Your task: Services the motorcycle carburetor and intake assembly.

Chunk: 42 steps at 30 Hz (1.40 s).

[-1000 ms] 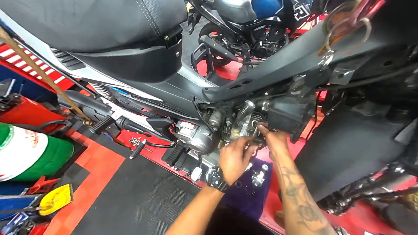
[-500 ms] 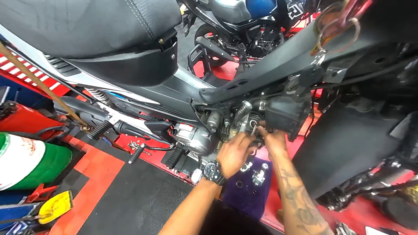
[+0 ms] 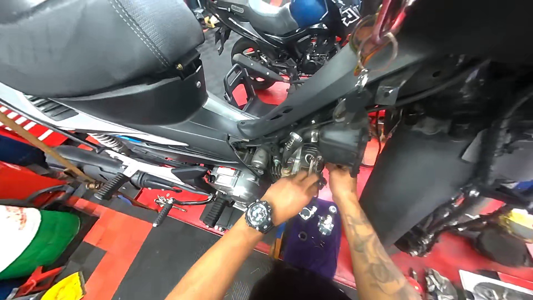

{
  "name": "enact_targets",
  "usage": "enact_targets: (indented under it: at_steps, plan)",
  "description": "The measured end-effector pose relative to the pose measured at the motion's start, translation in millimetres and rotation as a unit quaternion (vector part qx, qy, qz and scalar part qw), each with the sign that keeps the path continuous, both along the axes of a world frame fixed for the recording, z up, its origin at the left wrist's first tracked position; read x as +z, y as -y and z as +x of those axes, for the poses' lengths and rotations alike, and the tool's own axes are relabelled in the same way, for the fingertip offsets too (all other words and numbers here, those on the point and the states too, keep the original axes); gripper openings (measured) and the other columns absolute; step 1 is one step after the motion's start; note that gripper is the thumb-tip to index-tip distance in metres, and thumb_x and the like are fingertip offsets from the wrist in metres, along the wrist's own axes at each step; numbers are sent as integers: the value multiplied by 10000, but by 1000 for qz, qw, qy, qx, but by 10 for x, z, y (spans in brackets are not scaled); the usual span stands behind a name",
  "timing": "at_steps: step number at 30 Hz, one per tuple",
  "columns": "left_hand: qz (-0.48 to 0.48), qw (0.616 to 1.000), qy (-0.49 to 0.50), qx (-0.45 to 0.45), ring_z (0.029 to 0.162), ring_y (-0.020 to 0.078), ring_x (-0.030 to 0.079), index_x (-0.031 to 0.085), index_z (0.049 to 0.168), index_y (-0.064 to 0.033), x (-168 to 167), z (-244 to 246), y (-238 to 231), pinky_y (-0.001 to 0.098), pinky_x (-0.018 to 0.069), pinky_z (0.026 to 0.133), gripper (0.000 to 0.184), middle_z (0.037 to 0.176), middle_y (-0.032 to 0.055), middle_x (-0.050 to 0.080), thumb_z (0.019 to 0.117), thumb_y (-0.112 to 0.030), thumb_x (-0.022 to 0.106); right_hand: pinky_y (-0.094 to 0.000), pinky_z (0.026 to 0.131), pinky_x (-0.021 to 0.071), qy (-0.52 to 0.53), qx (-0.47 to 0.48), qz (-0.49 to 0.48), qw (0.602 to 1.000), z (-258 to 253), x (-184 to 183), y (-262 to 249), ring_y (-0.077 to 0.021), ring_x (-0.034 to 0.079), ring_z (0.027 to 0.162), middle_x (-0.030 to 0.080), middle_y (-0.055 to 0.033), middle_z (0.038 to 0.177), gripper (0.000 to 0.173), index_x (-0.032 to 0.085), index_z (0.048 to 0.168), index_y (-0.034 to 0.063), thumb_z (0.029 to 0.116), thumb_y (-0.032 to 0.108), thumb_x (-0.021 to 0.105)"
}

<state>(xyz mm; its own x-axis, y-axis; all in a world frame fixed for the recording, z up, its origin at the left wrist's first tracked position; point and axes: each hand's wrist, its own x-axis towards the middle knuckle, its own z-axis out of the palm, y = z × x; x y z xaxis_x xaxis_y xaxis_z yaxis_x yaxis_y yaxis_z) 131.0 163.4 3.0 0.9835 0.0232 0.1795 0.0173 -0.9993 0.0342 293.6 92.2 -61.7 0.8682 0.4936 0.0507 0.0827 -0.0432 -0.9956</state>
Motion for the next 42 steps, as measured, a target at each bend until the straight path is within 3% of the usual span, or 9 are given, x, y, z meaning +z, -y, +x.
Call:
enact_targets:
  at_steps: [3, 6, 13, 20, 26, 30, 34, 42]
  plan:
    - [20, 999, -22, -26, 1052, 245, 673, 728, 1129, -63, 100, 86, 32, 356, 604, 828, 182, 1200, 80, 677, 1020, -122, 595, -400, 795, 577, -14, -1, -6, 1000, 8, -26, 18, -153, 685, 883, 718, -64, 958, 158, 705, 1063, 63, 914, 114, 714]
    - [-24, 999, 33, -12, 1073, 229, 682, 734, 1152, -78, 43, 82, 44, 346, 602, 869, 193, 1202, 77, 694, 1001, -86, 614, -364, 704, 545, -41, -27, 2, 999, 18, -37, 48, -142, 638, 796, 680, -61, 913, 172, 681, 1061, 44, 889, 45, 685]
    - [-71, 975, 162, 132, 1095, 200, 709, 749, 1186, -107, -332, 51, 421, 344, 619, 851, 252, 1304, 53, 695, 990, -49, 600, -331, 644, 533, -74, -33, 33, 996, 20, -88, 60, -126, 624, 713, 674, -39, 845, 132, 689, 995, 67, 868, 34, 695]
    - [-56, 983, 121, 126, 1081, 219, 710, 744, 1177, -98, -165, 70, 398, 354, 617, 833, 281, 1271, 65, 706, 958, 5, 601, -329, 693, 567, -62, 4, 54, 997, 16, -136, 32, -134, 658, 760, 704, -48, 893, 149, 696, 1053, 57, 907, 83, 717]
    - [-45, 994, 68, 79, 1122, 222, 693, 752, 1148, -92, -39, -9, 143, 366, 604, 903, 244, 1253, 64, 709, 949, -15, 634, -396, 758, 598, -71, 25, 9, 997, 26, -157, 31, -162, 701, 832, 726, -63, 912, 179, 704, 1061, 69, 938, 196, 732]
    - [-34, 996, 63, 59, 1140, 213, 691, 757, 1155, -109, 30, -66, 11, 365, 599, 921, 302, 1272, 50, 709, 949, 32, 587, -406, 705, 578, -70, 21, -2, 997, 26, -181, 4, -174, 682, 783, 708, -77, 888, 175, 698, 1063, 64, 957, 203, 710]
    - [-19, 997, 43, 59, 1120, 223, 696, 755, 1158, -93, 3, -41, 124, 358, 601, 909, 256, 1253, 68, 713, 961, -19, 610, -397, 786, 599, -42, 25, 4, 999, 37, -218, -6, -155, 703, 861, 724, -59, 945, 182, 700, 1102, 83, 963, 200, 698]
    - [7, 998, 8, 69, 1061, 226, 699, 747, 1134, -75, 67, 41, 248, 352, 607, 844, 228, 1183, 67, 724, 953, -20, 619, -378, 770, 587, -37, 34, 10, 999, 1, -201, -45, -139, 690, 828, 716, -51, 922, 148, 711, 1059, 84, 986, 206, 667]
